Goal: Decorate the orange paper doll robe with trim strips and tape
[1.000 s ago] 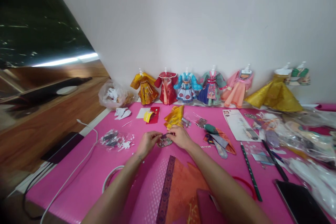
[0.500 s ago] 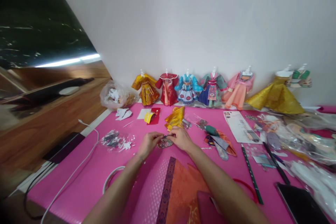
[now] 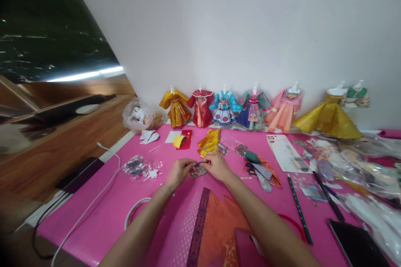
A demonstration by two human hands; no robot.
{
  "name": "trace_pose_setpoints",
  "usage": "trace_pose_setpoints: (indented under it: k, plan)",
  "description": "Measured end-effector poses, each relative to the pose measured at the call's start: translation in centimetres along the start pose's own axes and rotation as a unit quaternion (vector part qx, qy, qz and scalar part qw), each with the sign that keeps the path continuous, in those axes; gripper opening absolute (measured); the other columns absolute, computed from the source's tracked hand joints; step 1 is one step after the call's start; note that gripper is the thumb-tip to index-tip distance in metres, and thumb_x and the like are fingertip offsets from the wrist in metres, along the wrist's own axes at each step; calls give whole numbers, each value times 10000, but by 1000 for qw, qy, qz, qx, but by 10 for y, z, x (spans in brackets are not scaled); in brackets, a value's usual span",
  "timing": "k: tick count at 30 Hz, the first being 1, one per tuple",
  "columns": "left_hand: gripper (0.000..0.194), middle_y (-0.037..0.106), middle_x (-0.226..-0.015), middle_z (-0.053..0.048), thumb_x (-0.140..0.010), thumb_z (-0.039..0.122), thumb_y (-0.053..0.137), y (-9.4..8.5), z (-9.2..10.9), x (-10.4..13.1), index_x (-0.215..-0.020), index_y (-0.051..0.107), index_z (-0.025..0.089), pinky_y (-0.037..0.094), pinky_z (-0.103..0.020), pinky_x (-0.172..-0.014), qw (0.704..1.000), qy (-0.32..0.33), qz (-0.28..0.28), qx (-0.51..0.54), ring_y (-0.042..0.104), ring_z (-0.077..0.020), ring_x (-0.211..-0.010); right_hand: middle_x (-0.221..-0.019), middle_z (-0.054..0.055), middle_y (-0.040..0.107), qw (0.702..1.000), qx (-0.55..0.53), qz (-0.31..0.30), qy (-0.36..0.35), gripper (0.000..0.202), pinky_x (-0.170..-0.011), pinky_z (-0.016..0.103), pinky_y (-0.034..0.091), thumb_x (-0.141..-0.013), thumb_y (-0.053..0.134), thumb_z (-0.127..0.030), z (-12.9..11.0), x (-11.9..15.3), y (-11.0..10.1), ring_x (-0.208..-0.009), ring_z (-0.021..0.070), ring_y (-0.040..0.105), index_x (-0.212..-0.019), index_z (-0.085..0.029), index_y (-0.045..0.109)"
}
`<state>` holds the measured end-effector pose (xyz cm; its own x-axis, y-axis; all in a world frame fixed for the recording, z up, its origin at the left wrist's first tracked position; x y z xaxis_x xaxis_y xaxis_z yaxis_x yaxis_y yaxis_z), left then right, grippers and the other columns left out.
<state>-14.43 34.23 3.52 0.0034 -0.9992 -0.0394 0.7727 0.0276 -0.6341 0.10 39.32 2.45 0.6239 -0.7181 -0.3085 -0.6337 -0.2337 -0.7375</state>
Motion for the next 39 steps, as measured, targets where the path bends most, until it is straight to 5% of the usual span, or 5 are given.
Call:
trace_pose_setpoints:
  k: [16,24,27,32,39]
  plan:
    - [233,681,-1063,-63,-947,327,602,-3,2,4,-1096,641,152,579,-380,-775,999,25,41,7,673,-187,-878,-1015,48,679,999,-24,16,16,198,-775,371,566,-961,611,-322,-12,1,-7,-859,177,664,-1043,-147,653]
    - [171,710,-959,-41,-954,296,598,-26,26,44,-977,673,144,581,-376,-786,983,103,154,11,687,-171,-848,-1046,53,667,990,-118,45,61,253,-850,415,528,-934,639,-348,-34,16,-23,-914,198,641,-1117,-175,650]
    - [141,732,-1012,-66,-952,224,586,-40,33,73,-989,706,161,577,-392,-848,967,136,216,7,701,-196,-943,-989,60,689,972,-185,46,135,295,-771,377,548,-933,614,-396,-37,24,-23,-817,184,658,-1104,-160,658]
    - [220,738,-1090,-100,-926,152,573,-48,33,118,-1050,742,220,588,-334,-841,948,168,272,-9,716,-211,-981,-691,84,718,902,-337,-68,262,566,-436,286,509,-949,376,-578,-59,39,-1,-433,142,598,-836,-130,704]
    - [267,729,-1151,-89,-883,153,590,-47,27,148,-1045,756,284,583,-346,-885,953,144,264,21,701,-232,-1046,-508,-24,635,859,-411,-85,294,318,-448,222,497,-649,756,-468,-87,42,13,-428,115,583,-689,-179,629]
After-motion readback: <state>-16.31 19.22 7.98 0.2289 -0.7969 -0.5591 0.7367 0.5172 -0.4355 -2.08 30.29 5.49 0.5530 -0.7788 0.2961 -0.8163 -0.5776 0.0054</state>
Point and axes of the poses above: each hand's wrist, its own x-axis away from the middle knuckle, its own y-axis out of the palm, z = x × y, the point moved 6 cm from there along -x, towards the middle knuckle
